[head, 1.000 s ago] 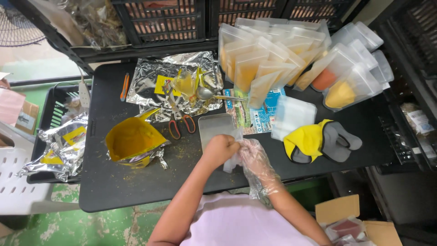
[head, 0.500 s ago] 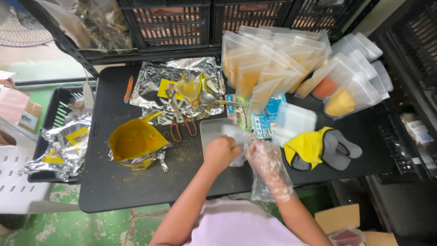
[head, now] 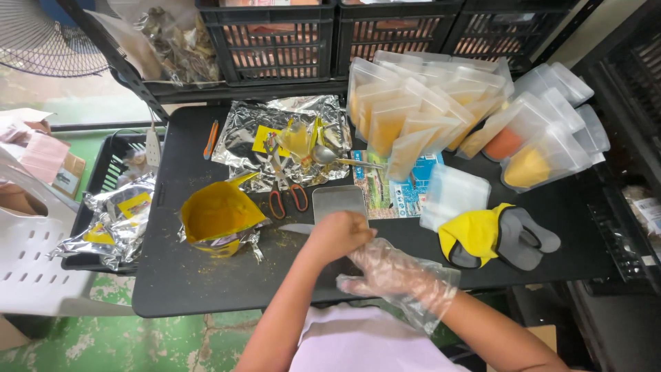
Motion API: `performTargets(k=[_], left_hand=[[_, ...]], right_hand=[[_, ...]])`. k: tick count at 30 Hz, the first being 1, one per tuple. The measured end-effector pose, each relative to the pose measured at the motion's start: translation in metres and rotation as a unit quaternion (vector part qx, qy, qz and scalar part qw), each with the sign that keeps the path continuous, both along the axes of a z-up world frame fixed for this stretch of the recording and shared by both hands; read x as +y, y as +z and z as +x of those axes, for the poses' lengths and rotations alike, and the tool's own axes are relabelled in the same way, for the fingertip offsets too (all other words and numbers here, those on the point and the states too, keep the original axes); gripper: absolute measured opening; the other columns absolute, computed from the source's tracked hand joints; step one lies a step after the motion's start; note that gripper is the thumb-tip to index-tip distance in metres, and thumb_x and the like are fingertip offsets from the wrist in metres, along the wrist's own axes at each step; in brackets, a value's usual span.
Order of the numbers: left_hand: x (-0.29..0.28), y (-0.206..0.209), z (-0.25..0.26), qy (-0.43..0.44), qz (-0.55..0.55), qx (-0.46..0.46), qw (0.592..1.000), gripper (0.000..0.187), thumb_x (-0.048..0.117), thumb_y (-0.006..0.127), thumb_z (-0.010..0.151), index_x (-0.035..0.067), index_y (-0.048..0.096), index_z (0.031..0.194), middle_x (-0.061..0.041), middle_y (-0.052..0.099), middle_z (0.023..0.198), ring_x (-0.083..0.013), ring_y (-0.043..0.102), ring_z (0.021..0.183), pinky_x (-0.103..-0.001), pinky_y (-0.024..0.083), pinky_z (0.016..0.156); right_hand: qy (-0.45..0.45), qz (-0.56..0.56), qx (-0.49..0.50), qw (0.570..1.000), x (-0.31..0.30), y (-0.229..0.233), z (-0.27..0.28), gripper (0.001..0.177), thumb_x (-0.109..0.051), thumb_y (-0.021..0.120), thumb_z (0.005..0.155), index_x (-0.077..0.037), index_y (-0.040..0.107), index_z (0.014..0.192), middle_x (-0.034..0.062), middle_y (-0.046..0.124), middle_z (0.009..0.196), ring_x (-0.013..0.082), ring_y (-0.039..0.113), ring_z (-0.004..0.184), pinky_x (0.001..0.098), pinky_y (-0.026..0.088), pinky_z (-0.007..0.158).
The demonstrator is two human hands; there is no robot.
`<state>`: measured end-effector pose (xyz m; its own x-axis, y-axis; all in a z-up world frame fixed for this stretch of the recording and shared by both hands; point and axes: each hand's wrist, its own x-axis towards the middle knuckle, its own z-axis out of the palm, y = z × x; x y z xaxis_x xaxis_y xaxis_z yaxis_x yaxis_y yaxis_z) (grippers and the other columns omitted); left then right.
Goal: Filling plastic pouches with yellow powder by scooping it into a container on a scale and then pouring it into the pouches.
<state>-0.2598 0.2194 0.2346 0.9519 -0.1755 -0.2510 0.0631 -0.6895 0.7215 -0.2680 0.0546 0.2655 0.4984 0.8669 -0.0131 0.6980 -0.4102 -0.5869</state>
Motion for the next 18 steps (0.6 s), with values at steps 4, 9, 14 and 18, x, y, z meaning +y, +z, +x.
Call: performTargets(k=[4,9,14,18], left_hand=[[0.041,0.008,0.006,0.052,-0.176,-0.248,0.951,0.027,0.011,0.072,0.079,0.012,0.073,0.107,-0.013,0.065,0.098,-0.0347,0.063,0.102,-0.048,0.048,0.096],[0.085,-0.008,0.015,0.135,-0.212,-0.189,0.949,0.06,-0.001,0.061,0.076,0.013,0.062,0.135,-0.016,0.055,0.131,-0.0357,0.057,0.121,-0.049,0.048,0.103],[0.069,-0.034,0.031,0.134,-0.38,-0.069,0.913,0.025,0.011,0.089,0.075,0.001,0.066,0.075,0.001,0.06,0.058,-0.0041,0.055,0.052,-0.014,0.043,0.05],[0.048,-0.058,0.047,0.166,-0.158,-0.114,0.967,0.031,0.034,0.091,0.072,0.011,0.071,0.07,-0.006,0.063,0.051,-0.0164,0.06,0.05,-0.026,0.046,0.051]], right_hand=[[-0.138,0.161,0.214,0.954,-0.034,-0.05,0.007,0.08,-0.047,0.087,0.071,-0.021,0.062,0.142,0.0142,0.071,0.128,0.031,0.07,0.113,0.0428,0.058,0.096],[-0.175,0.314,0.631,0.687,-0.054,0.002,0.005,0.073,-0.052,0.038,0.1,-0.016,0.025,0.163,0.0255,0.037,0.162,0.0443,0.04,0.145,0.0591,0.026,0.119],[-0.153,0.475,0.688,0.528,-0.073,-0.015,-0.001,0.074,-0.04,0.079,0.093,-0.017,0.043,0.154,0.0199,0.046,0.157,0.0496,0.052,0.135,0.0686,0.039,0.11],[-0.146,0.485,0.649,0.567,-0.081,-0.035,-0.011,0.092,-0.052,0.074,0.085,-0.015,0.034,0.16,0.0258,0.039,0.16,0.0478,0.039,0.144,0.0598,0.022,0.119]])
